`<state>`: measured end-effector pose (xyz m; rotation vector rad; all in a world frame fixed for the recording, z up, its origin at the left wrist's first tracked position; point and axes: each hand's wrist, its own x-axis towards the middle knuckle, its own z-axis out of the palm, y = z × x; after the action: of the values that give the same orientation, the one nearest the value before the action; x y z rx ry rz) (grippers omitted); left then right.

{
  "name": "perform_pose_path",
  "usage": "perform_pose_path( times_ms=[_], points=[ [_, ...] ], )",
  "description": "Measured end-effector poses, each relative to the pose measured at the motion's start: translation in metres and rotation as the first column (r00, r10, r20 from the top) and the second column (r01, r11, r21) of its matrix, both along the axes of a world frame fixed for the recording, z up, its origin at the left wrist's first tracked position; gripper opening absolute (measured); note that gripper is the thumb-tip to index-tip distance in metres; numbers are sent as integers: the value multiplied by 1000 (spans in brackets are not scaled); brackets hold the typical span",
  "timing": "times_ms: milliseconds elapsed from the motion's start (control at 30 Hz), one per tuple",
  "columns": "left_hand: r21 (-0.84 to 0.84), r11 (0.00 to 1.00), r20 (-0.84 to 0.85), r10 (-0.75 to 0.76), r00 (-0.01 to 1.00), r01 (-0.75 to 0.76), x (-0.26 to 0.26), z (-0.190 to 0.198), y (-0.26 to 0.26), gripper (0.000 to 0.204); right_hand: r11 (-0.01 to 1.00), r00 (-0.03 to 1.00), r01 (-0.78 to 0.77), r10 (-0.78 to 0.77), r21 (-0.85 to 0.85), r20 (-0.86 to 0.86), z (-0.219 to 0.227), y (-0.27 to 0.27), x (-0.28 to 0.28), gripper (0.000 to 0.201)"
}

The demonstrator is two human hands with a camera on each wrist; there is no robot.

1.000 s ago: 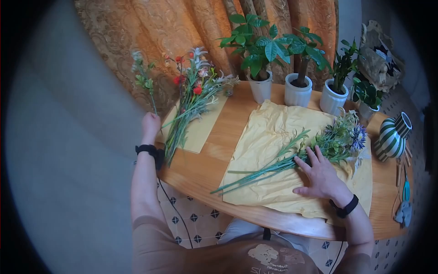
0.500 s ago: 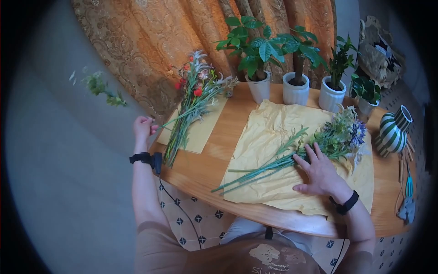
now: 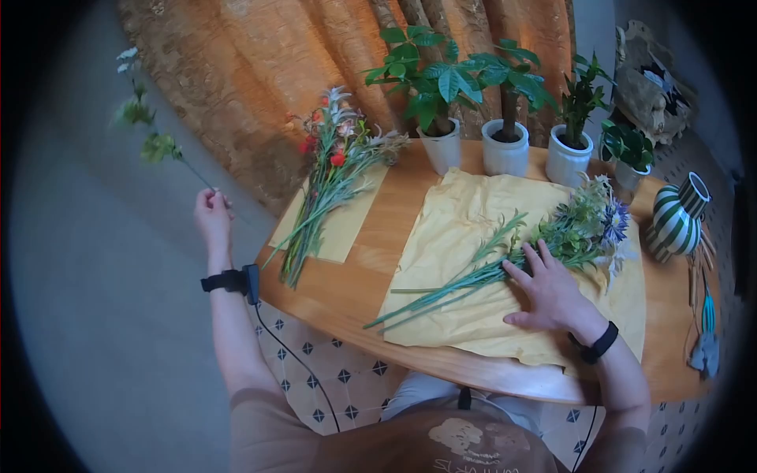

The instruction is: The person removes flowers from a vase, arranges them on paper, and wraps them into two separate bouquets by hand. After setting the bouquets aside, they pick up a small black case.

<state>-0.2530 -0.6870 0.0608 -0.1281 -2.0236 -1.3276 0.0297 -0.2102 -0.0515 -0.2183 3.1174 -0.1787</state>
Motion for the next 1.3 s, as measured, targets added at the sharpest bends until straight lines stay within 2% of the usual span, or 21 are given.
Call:
perform_pose_path(
  times_ms=[67,167,333,367,433,467,633,667,767,833,933,967,1033,1167,1233,1300],
  points=[
    [0,1000,-1,-23,1000,23,15,11,13,12,1000,1000,2,-2,-1,-6,-2,1,0,88],
    [-48,990,-31,-134,990,132,42,22,38,16,1000,1000,1,-1,3,-7,-2,0,-1,88],
    [-138,913,-42,-392,919,383,84,25,87,18,1000,1000,11,-12,14,27,-2,0,0,88],
    [-126,895,-28,-434,900,428,94,23,99,18,998,997,57,-58,21,45,-3,0,1,88],
    [-218,831,34,-517,855,511,113,19,123,17,1000,999,28,-28,-4,29,-6,1,0,89],
    [-205,812,42,-550,834,546,122,15,136,17,998,997,67,-68,4,41,-7,1,0,89],
    [-514,507,234,-693,681,692,164,-5,198,13,1000,999,29,-29,-7,26,-9,1,1,89],
    [-565,425,294,-697,654,707,165,-12,205,12,999,999,40,-40,-4,27,-9,1,0,89],
    [-521,370,365,-718,593,769,170,-29,224,12,999,999,28,-28,-15,23,-10,2,0,90],
    [-554,291,406,-723,559,780,166,-39,231,12,999,999,31,-31,-10,17,-11,2,0,89],
    [-565,260,415,-731,543,783,163,-47,237,13,1000,1000,26,-26,-4,2,-12,2,0,89],
    [-564,258,416,-732,540,784,161,-51,240,13,1000,1000,24,-24,-6,0,-12,2,1,88],
    [-668,172,382,-756,531,724,160,-59,245,17,1000,1000,24,-24,-7,-1,-12,2,1,88],
    [-699,167,381,-735,560,695,167,-77,255,22,1000,999,12,-12,-1,-35,-15,2,0,85],
    [-704,64,539,-600,591,707,168,-83,256,26,1000,998,9,-7,18,-65,-13,2,0,83],
    [-718,32,545,-595,590,695,164,-96,255,27,1000,998,17,-16,-19,54,-3,1,1,83]
  ],
)
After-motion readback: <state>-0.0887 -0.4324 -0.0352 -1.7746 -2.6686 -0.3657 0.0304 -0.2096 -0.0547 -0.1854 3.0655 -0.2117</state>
